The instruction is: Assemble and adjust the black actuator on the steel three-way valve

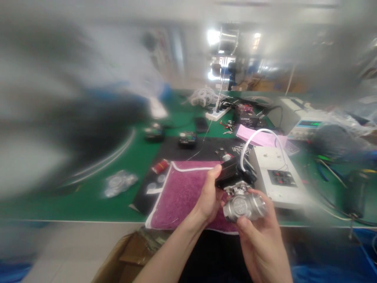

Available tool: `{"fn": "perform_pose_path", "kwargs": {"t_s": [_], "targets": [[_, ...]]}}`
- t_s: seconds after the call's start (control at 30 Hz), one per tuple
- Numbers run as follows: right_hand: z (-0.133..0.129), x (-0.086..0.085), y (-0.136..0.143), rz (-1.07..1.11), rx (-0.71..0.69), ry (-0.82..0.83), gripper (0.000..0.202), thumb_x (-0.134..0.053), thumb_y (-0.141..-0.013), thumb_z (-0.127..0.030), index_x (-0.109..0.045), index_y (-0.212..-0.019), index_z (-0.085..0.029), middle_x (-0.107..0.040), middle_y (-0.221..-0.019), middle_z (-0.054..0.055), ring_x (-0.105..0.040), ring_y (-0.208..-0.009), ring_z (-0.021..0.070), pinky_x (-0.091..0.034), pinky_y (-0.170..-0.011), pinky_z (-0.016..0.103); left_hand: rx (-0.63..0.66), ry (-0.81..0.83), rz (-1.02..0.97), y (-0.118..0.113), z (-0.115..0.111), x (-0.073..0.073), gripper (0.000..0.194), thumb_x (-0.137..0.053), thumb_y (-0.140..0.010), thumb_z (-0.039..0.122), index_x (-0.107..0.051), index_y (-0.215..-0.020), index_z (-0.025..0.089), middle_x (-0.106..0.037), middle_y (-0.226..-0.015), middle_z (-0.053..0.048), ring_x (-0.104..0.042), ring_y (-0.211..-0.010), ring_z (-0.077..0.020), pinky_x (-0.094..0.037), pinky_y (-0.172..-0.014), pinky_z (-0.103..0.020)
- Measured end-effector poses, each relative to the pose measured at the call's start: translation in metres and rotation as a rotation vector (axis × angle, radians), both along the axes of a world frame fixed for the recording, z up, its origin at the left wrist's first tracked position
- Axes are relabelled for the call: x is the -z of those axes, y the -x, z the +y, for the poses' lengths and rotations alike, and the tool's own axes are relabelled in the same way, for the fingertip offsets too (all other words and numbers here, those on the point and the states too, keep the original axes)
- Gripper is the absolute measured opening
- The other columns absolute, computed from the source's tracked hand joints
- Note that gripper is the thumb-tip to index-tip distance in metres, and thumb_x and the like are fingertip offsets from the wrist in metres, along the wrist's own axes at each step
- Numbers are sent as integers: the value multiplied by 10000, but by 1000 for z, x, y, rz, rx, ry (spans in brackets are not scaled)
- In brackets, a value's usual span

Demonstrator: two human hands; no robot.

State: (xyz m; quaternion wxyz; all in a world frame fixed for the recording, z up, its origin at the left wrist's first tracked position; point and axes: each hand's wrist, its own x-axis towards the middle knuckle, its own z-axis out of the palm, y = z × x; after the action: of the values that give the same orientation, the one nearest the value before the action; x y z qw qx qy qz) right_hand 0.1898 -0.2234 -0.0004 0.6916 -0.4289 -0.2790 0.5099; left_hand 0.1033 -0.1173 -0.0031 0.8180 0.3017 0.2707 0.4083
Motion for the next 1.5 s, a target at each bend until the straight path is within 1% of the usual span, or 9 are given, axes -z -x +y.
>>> {"fn": "perform_pose_path", "kwargs": {"t_s": [0.1,0.2,0.3,0.43,0.63,0.77,1.0,1.3,1.5], "targets": [[3,1,-10,-449,159,-84,546,-906,-789,-290,-615,-1251,-294,-632,-1243,65,-670,-1094,209,-576,-902,297,101,-87,-52,2,3,-6,632,-443,-1031,682,-612,-1374,179,-705,-1244,-115,-675,-1095,-277,-524,-937,-356],[8,4,-22,-932,288,-224,424,-869,-829,-249,-667,-1201,-278,-528,-1230,63,-597,-1138,187,-546,-913,265,-50,-235,77,14,6,-6,584,-410,-1062,660,-564,-1427,231,-626,-1400,-110,-587,-1289,-276,-471,-1088,-393],[11,10,-33,-1223,327,-304,404,-791,-882,-156,-662,-1247,-271,-471,-1229,76,-553,-1133,187,-523,-948,302,-246,-399,234,29,11,-5,543,-468,-1063,618,-522,-1452,244,-588,-1437,-117,-576,-1304,-271,-485,-1094,-406],[10,22,-42,-1503,352,-358,377,-701,-910,-70,-672,-1239,-252,-467,-1201,101,-501,-1139,238,-508,-915,365,-217,-656,462,39,25,-9,467,-522,-1070,509,-498,-1466,261,-619,-1361,-104,-645,-1155,-231,-544,-998,-364],[9,20,-49,-1660,212,-489,466,-678,-924,-2,-670,-1310,-262,-478,-1193,94,-513,-1167,253,-483,-972,395,-141,-836,655,49,45,1,315,-525,-1047,302,-675,-1319,253,-628,-1347,-75,-567,-1300,-237,-416,-1186,-393],[14,11,-48,-1734,-34,-590,483,-580,-948,31,-632,-1377,-185,-495,-1231,123,-479,-1233,314,-497,-1033,461,99,-848,670,65,58,14,332,-552,-936,153,-741,-1201,220,-715,-1206,-69,-649,-1180,-257,-498,-1118,-423],[35,-3,-29,-1837,-254,-489,458,-492,-990,-10,-560,-1426,-132,-519,-1267,158,-478,-1075,294,-565,-870,459,310,-823,708,99,83,19,404,-590,-920,158,-696,-1295,262,-696,-1312,-34,-624,-1287,-267,-455,-1201,-465],[50,-4,-11,-1875,-376,-341,323,-478,-1064,-177,-573,-1372,-191,-527,-1364,132,-498,-1095,296,-568,-887,474,207,-870,914,125,31,12,877,-689,-935,257,-178,-1643,348,-262,-1698,-31,-319,-1561,-273,-284,-1336,-485],[39,16,-16,-1826,-369,-431,364,-513,-1050,-146,-581,-1407,-176,-568,-1381,141,-519,-1126,292,-568,-956,485,223,-992,1008,122,10,15,1194,-889,-745,249,-114,-1647,356,-221,-1702,-56,-294,-1564,-343,-304,-1332,-521]]}}
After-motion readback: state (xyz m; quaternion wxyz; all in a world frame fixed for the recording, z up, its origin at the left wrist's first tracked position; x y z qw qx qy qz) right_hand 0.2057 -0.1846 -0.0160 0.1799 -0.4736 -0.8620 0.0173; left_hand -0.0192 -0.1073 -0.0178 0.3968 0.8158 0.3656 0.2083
